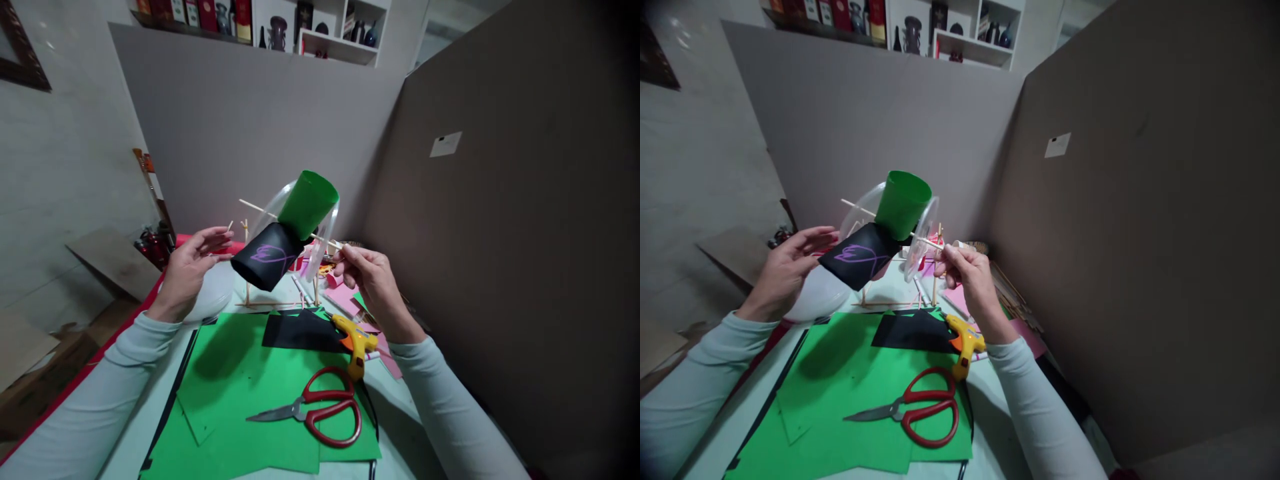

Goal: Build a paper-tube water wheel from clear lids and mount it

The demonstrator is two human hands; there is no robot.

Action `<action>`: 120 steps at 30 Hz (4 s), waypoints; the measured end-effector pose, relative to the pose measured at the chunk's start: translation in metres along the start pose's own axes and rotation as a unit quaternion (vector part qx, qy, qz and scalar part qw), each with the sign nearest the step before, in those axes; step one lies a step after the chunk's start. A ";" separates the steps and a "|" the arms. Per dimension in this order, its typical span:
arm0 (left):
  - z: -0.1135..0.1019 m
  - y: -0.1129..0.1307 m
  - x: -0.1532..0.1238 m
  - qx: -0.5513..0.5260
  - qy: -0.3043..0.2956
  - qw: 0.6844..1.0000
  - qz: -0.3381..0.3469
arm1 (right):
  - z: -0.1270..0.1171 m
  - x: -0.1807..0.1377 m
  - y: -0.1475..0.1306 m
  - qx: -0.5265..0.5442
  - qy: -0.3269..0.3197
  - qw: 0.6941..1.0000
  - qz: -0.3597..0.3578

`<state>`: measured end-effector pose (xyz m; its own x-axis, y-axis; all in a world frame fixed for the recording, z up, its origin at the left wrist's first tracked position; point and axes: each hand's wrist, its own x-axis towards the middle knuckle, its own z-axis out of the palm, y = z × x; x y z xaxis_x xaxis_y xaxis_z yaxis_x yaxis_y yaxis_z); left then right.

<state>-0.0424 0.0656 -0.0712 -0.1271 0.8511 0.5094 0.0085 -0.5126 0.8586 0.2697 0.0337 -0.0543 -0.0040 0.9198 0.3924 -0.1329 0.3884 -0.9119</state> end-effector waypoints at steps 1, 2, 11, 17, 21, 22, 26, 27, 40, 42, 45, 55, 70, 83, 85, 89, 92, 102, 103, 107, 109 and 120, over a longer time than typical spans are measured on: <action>0.000 0.001 0.000 -0.013 -0.004 1.000 -0.012 | 0.000 0.000 0.000 0.006 -0.002 1.000 0.005; 0.000 0.001 -0.001 -0.025 -0.010 0.999 -0.025 | 0.000 0.000 -0.001 0.010 -0.005 1.000 0.010; 0.010 0.009 -0.007 -0.094 -0.045 0.994 -0.037 | 0.005 -0.007 -0.013 0.035 -0.046 0.997 0.051; 0.013 0.021 -0.015 -0.051 -0.094 0.994 -0.013 | 0.007 -0.011 -0.020 0.050 -0.064 0.995 0.058; 0.019 0.020 -0.019 -0.032 -0.141 0.989 -0.023 | 0.008 -0.011 -0.021 0.057 -0.060 0.995 0.055; 0.020 0.020 -0.021 -0.033 -0.147 0.988 -0.027 | 0.008 -0.011 -0.020 0.059 -0.057 0.995 0.054; 0.023 0.017 -0.025 -0.060 -0.162 0.984 -0.044 | 0.006 -0.009 -0.018 0.060 -0.042 0.996 0.052; 0.023 0.018 -0.025 -0.066 -0.161 0.984 -0.044 | 0.005 -0.009 -0.018 0.059 -0.040 0.996 0.052; 0.002 0.034 -0.027 -0.014 -0.287 0.958 -0.005 | 0.001 -0.005 -0.015 0.044 -0.023 0.997 0.050; 0.001 0.038 -0.028 -0.002 -0.251 0.968 0.019 | 0.000 -0.005 -0.015 0.045 -0.023 0.998 0.047; 0.004 0.042 -0.029 -0.012 -0.182 0.981 0.063 | -0.002 -0.004 -0.016 0.044 -0.027 0.998 0.039; 0.008 0.063 -0.029 0.100 0.047 0.988 0.109 | -0.007 -0.004 -0.020 0.023 -0.033 0.999 0.010; 0.005 0.045 -0.025 0.322 -0.002 0.865 0.384 | -0.001 -0.008 -0.012 -0.050 -0.084 0.995 0.033; 0.010 0.050 -0.025 0.308 -0.092 0.911 0.259 | 0.004 -0.012 -0.010 -0.093 -0.135 0.985 0.042; 0.008 0.052 -0.026 0.284 -0.097 0.928 0.220 | 0.005 -0.012 -0.009 -0.098 -0.139 0.985 0.041; 0.007 0.066 -0.036 0.244 -0.123 0.946 0.174 | 0.008 -0.012 -0.008 -0.108 -0.142 0.983 0.039; 0.014 0.077 -0.045 0.283 -0.110 0.936 0.181 | 0.011 -0.014 -0.007 -0.111 -0.140 0.983 0.039; 0.027 0.079 -0.052 0.421 -0.035 0.900 0.105 | 0.016 -0.016 -0.008 -0.123 -0.147 0.981 0.032; 0.027 0.080 -0.053 0.429 -0.030 0.896 0.106 | 0.017 -0.016 -0.008 -0.122 -0.145 0.981 0.031; 0.027 0.081 -0.054 0.456 -0.016 0.883 0.109 | 0.018 -0.017 -0.007 -0.120 -0.144 0.982 0.028; 0.027 0.081 -0.054 0.469 -0.013 0.876 0.110 | 0.019 -0.017 -0.006 -0.121 -0.143 0.982 0.027; 0.024 0.080 -0.053 0.473 -0.008 0.871 0.133 | 0.018 -0.017 -0.004 -0.115 -0.140 0.983 0.031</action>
<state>-0.0108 -0.0172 -0.0282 0.0182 0.7221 0.6915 0.8500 -0.3754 0.3696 0.2525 0.0154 -0.0548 -0.2818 0.9030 0.3242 0.1041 0.3647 -0.9253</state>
